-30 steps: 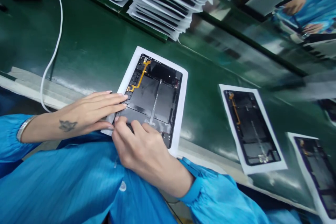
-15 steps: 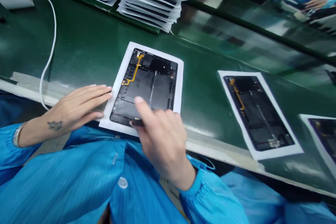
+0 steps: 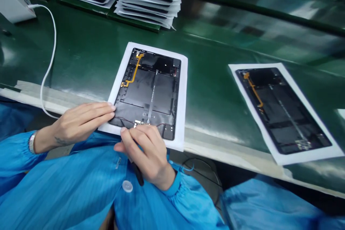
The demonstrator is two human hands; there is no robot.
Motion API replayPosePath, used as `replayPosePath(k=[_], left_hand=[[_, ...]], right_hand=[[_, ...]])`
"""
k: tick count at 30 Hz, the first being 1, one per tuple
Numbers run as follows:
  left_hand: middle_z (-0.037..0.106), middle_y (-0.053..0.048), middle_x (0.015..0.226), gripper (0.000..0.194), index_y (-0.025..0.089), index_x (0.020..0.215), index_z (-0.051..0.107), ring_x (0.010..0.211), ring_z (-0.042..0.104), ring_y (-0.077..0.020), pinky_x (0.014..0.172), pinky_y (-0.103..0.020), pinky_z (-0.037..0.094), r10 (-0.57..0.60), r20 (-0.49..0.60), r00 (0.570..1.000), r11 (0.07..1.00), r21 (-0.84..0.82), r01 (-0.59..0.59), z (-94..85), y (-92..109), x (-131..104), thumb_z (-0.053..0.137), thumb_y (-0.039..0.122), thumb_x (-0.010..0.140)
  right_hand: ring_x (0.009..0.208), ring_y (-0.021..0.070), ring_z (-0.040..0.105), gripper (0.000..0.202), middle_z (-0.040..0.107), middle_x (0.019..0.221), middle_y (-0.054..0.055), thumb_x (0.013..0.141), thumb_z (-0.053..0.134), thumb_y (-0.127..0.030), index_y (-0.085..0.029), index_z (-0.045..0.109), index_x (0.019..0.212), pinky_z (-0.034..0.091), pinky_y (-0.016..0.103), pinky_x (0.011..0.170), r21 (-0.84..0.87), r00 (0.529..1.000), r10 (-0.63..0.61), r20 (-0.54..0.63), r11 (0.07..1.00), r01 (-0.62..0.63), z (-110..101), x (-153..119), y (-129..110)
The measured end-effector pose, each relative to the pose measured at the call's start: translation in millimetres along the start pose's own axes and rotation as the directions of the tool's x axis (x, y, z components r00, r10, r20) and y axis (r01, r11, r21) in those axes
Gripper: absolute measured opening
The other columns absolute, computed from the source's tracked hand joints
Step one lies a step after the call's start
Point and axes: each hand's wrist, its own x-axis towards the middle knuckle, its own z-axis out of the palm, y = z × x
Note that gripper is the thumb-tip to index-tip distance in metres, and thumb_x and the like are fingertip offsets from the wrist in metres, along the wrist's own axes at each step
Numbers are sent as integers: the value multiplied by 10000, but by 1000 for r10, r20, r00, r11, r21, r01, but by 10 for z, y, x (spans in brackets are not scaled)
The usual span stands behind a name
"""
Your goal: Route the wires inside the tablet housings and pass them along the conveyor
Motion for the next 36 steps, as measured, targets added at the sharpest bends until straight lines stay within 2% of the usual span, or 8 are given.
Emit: replayPosePath(k=[6,11,16,18,21,25,33,36], left_hand=[[686,-174,1305,312,76,1265,619,1269,639,-275,998,-411,600,-46,11,999,999,6,46,16,42,13,463,49,997],[706,-153,1253,316,114,1259,628,1224,661,-253,968,-396,601,-40,44,998,998,40,38,-10,52,72,435,63,1014],[690,-166,1237,334,126,1322,604,1131,676,-279,900,-403,589,21,130,991,986,160,-42,-64,91,175,484,114,1011],[673,-161,1267,366,134,1365,575,1114,663,-289,878,-407,578,16,196,980,977,204,-57,-86,125,220,500,134,1007],[666,-153,1268,371,133,1378,556,1070,655,-284,824,-390,560,9,249,969,967,245,-72,-107,162,268,509,167,1011],[665,-157,1245,366,125,1370,556,1067,650,-282,826,-392,539,9,236,972,970,234,-66,-106,169,280,531,181,1009],[695,-163,1203,222,117,1196,639,1016,689,-295,781,-409,583,22,178,984,976,210,-59,-70,152,287,558,184,1001],[713,-156,1217,210,104,1181,637,1071,703,-306,830,-418,617,67,88,994,982,170,-81,-36,93,193,551,170,1001]], right_hand=[[885,219,648,394,730,895,78,882,692,-47,-131,648,1264,540,387,804,-169,1000,7,12,986,-5,29,-101,3],[806,218,582,555,721,851,49,857,697,-41,-209,615,1379,545,399,739,-220,998,52,-43,974,-61,-59,-255,-23],[898,240,639,468,731,946,52,899,668,-97,-231,648,1347,588,461,849,-28,989,107,-104,994,-110,-126,-175,11],[949,247,669,376,738,1011,60,921,651,-110,-229,675,1277,582,449,842,134,979,198,-57,973,-189,-126,-28,23],[879,213,683,198,744,962,50,953,607,-116,-220,713,1084,563,392,772,303,950,309,30,903,-304,-90,212,33],[804,173,676,161,744,879,25,962,586,-107,-209,710,974,542,343,735,336,939,333,84,878,-341,-27,372,36],[809,170,668,149,748,898,34,963,597,-98,-200,703,988,526,349,758,319,944,276,179,892,-321,-44,398,31],[806,155,653,151,741,904,30,955,605,-79,-193,697,993,518,333,760,325,953,227,202,902,-284,-51,429,48]])
